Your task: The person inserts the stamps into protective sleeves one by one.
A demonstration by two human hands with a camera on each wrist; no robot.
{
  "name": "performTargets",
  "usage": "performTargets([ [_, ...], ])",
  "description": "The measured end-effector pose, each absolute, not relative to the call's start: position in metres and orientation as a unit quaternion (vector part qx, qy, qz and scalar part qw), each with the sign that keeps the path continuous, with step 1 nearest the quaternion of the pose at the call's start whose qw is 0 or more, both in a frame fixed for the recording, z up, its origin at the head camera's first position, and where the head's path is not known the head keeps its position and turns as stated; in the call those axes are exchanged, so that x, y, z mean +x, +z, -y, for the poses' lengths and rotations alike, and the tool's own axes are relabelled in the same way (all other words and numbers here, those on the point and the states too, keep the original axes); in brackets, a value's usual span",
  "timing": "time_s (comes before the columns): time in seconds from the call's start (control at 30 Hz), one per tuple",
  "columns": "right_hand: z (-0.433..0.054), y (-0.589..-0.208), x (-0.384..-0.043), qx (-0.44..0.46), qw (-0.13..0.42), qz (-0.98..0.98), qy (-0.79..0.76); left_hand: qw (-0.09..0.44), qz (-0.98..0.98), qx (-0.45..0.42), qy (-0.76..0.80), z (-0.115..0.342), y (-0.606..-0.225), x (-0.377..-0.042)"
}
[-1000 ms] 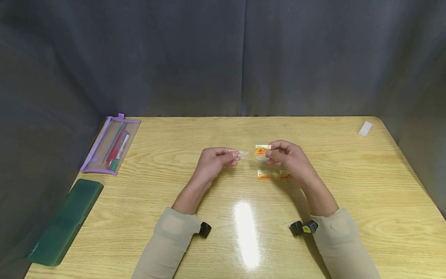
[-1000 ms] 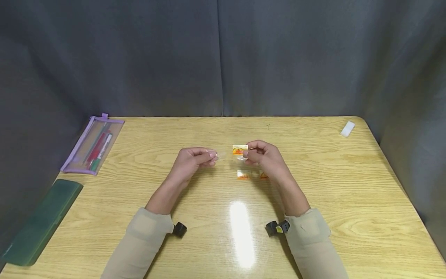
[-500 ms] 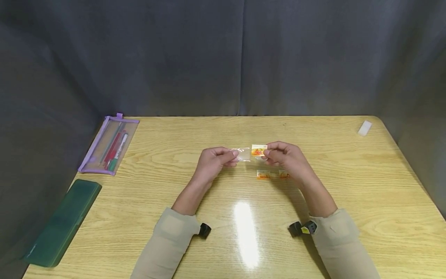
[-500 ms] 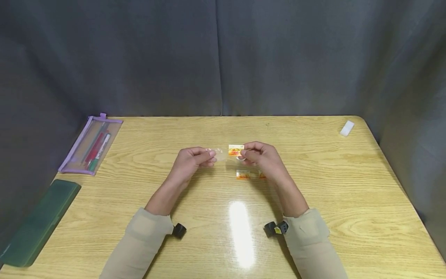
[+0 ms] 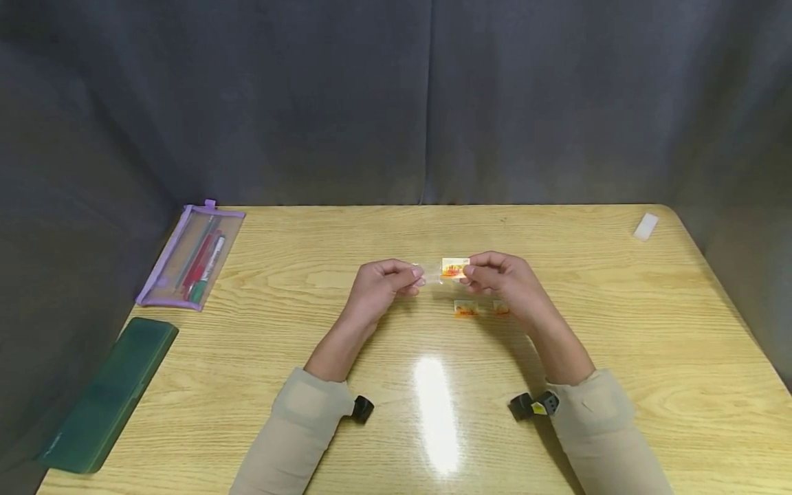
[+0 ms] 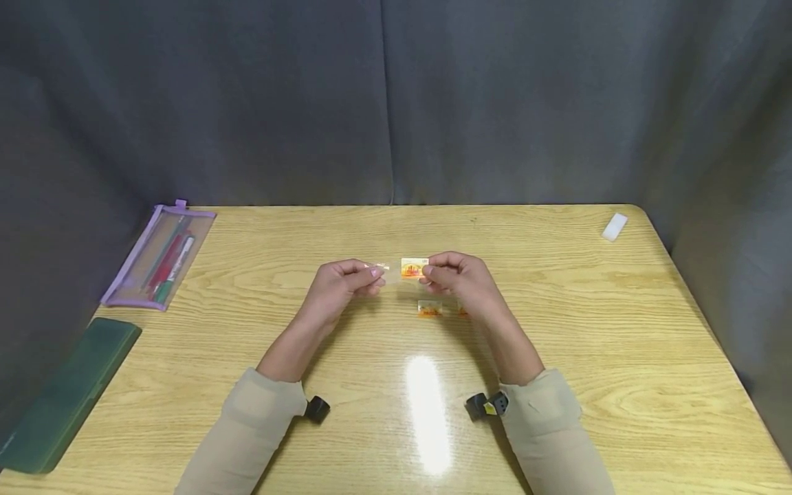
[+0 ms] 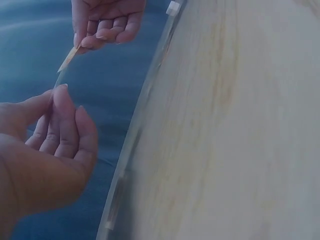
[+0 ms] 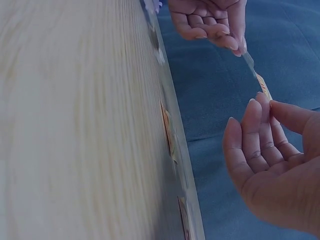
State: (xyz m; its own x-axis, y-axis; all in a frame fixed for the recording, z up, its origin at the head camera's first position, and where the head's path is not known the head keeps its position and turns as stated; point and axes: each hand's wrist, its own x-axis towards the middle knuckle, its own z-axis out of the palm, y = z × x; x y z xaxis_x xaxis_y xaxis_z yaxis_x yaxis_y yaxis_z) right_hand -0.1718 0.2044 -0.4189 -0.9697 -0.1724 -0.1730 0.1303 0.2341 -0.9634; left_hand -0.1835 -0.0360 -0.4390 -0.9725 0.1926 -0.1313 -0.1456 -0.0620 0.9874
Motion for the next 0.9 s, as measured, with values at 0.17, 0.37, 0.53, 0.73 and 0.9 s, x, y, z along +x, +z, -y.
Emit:
performTargets([
  [0.17,-0.2037,-0.4191,-0.1727,-0.013,0.124,-0.773,-0.622,0.123,-0.668,0.012,0.734,0.0359,-0.4388,-0.1837],
  [0.37,-0.2034,-0.4188,-0.1736,-0.012,0.122,-0.770,-0.626,0.132,-0.658,0.012,0.742,0.0364,-0.4378,-0.1826],
  [0.53,-0.2038,-0.4185,-0.1731,-0.010,0.124,-0.773,-0.622,0.134,-0.665,0.011,0.735,0.0368,-0.4374,-0.1819],
  [0.73,-0.2040,-0.4187,-0.1733,-0.009,0.123,-0.769,-0.628,0.128,-0.670,0.013,0.731,0.0367,-0.4372,-0.1813],
  [0.9,-0.2044,-0.4177,-0.1725,-0.007,0.123,-0.779,-0.615,0.111,-0.688,0.009,0.717,0.0353,-0.4376,-0.1813],
])
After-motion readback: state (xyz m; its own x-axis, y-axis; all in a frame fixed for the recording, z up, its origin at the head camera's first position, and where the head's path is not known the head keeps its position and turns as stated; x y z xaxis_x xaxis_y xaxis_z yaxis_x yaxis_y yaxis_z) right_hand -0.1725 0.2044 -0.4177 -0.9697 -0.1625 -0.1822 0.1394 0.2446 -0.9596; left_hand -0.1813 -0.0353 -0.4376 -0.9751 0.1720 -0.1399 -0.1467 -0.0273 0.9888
